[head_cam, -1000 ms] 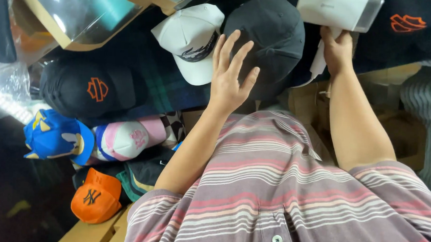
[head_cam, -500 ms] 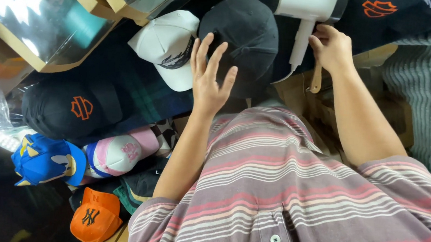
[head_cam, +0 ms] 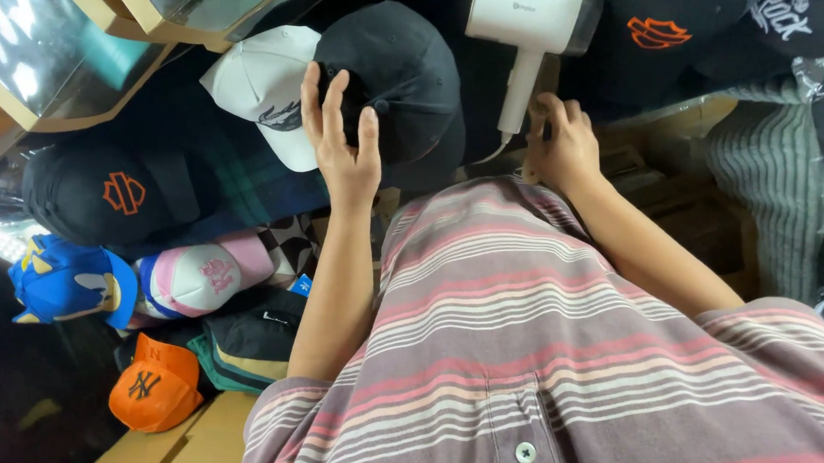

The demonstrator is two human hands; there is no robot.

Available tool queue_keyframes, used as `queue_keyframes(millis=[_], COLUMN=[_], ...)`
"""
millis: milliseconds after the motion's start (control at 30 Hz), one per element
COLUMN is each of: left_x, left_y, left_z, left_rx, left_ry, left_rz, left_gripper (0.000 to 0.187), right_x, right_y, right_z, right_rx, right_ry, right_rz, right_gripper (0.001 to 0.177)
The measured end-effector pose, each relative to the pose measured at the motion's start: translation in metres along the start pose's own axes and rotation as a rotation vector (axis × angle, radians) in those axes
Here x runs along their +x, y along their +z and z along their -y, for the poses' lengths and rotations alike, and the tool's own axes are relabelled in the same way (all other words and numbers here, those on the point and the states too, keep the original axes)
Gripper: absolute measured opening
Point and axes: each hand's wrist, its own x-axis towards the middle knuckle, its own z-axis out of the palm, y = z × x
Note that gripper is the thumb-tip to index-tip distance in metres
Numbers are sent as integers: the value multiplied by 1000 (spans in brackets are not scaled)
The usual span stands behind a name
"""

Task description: Cleaning and reshaping a black baseball cap using a brush and a hair dryer.

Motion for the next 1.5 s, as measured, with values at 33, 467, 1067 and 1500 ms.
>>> queue_keyframes(millis=[33, 467, 1067, 1500], left_x=[0, -5, -13, 7], left_y=[2, 22, 24, -13], left_z=[0, 3, 13, 36], left_rx=[6, -14, -173, -404], left_ry=[-7, -13, -136, -188], left_rz=[-29, -173, -195, 53], left_gripper=[39, 34, 37, 41], right_x=[5, 85, 89, 63], right_y=[-5, -68, -150, -41], right_z=[-3, 0, -42, 143], right_rx=[49, 283, -108, 252], right_ry=[-66, 77, -394, -440], right_rz=[-63, 142, -576, -407], right_gripper=[47, 66, 37, 36])
